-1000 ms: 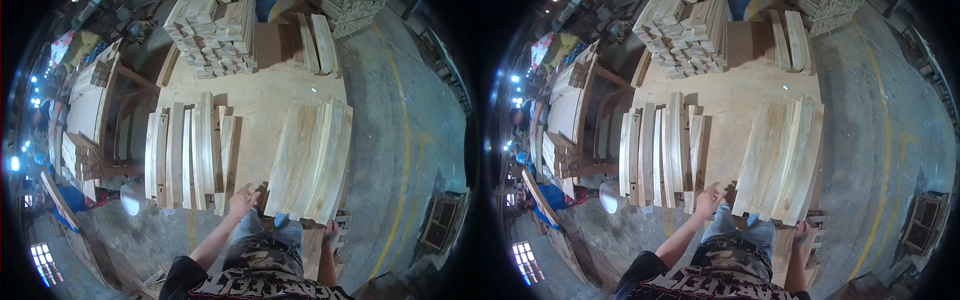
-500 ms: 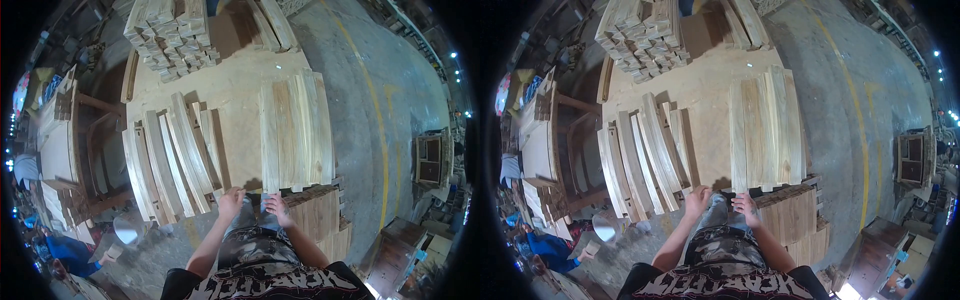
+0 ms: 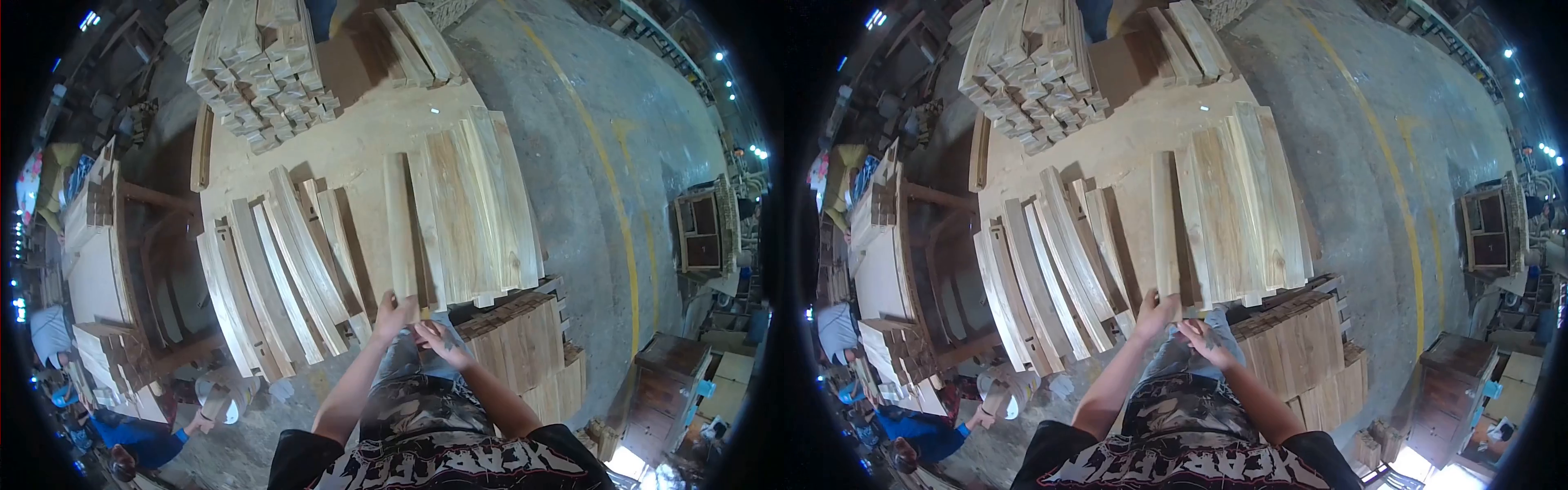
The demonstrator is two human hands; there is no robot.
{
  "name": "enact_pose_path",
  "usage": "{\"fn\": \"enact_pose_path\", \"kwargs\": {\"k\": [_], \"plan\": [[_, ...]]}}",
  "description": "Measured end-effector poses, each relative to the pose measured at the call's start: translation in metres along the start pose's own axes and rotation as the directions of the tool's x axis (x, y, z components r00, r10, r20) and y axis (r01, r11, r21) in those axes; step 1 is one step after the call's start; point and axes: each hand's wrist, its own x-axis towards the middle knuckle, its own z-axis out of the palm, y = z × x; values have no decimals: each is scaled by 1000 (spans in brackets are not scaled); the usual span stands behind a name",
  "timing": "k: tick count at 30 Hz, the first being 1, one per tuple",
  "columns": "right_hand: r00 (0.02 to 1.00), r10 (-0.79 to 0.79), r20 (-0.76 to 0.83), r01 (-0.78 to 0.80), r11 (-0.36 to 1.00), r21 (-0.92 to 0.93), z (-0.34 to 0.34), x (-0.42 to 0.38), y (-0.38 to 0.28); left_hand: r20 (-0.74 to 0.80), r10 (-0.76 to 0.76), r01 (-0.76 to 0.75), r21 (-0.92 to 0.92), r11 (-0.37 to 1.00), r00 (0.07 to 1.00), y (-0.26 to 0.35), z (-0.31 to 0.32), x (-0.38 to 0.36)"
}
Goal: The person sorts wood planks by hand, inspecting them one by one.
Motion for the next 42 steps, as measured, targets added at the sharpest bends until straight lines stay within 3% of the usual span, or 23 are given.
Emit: {"fn": "enact_pose_path", "kwargs": {"k": [2,5,8,9,12,13,15,16,19,22,23,28,29,32,33,35,36,38,39,42], "plan": [[998,48,-48,-47,999,21,-9,2,16,232,-173,253,-387,887,957,8,-24,-23],[996,81,-44,-77,993,93,-15,7,27,354,-220,383,-502,776,909,28,-44,-61],[997,36,73,-53,970,236,-1,25,12,516,-51,437,-663,608,855,38,-36,-88],[980,6,200,-71,945,319,6,34,5,581,-17,462,-629,626,814,39,-30,-91],[843,-118,524,-278,740,613,31,21,-59,584,-161,486,-457,745,796,-5,-16,-84],[870,-40,491,-310,730,609,31,24,-51,369,-269,423,-445,790,890,12,-18,-95],[950,134,282,-246,878,410,23,38,-30,177,-287,280,65,958,942,-17,-37,-92],[968,196,157,-235,928,289,22,40,-21,81,-260,220,333,917,962,-33,-48,-95],[975,18,-221,-32,998,-60,40,37,-10,-257,-236,313,319,895,937,-57,-71,-116],[878,-257,-405,136,943,-304,45,45,14,-531,-191,435,385,814,826,-51,-74,-130],[843,-304,-444,120,911,-396,46,53,30,-542,-162,426,407,808,825,-58,-72,-126],[786,-268,-557,30,917,-399,64,56,31,-550,-42,384,524,760,834,-95,-35,-90],[778,-255,-574,12,920,-392,61,58,37,-559,-65,369,449,814,826,-93,-33,-87],[837,-269,-476,12,880,-475,50,66,49,-529,-137,398,419,817,838,-88,-33,-89],[886,-246,-393,10,857,-516,44,62,50,-424,-209,358,309,881,881,-86,-37,-91],[884,-358,-302,125,802,-584,36,49,57,-179,-301,315,59,947,937,-81,-50,-102],[876,-411,-252,184,768,-613,32,43,58,-10,-321,316,-143,938,947,-77,-54,-107],[926,-304,-223,123,803,-583,22,35,59,315,-242,378,-503,778,918,-68,-62,-115],[932,-293,-212,124,810,-573,19,33,60,371,-207,383,-504,774,905,-63,-62,-117],[946,-267,-184,127,829,-545,17,31,59,352,-203,395,-647,652,913,-42,-60,-115]]}}
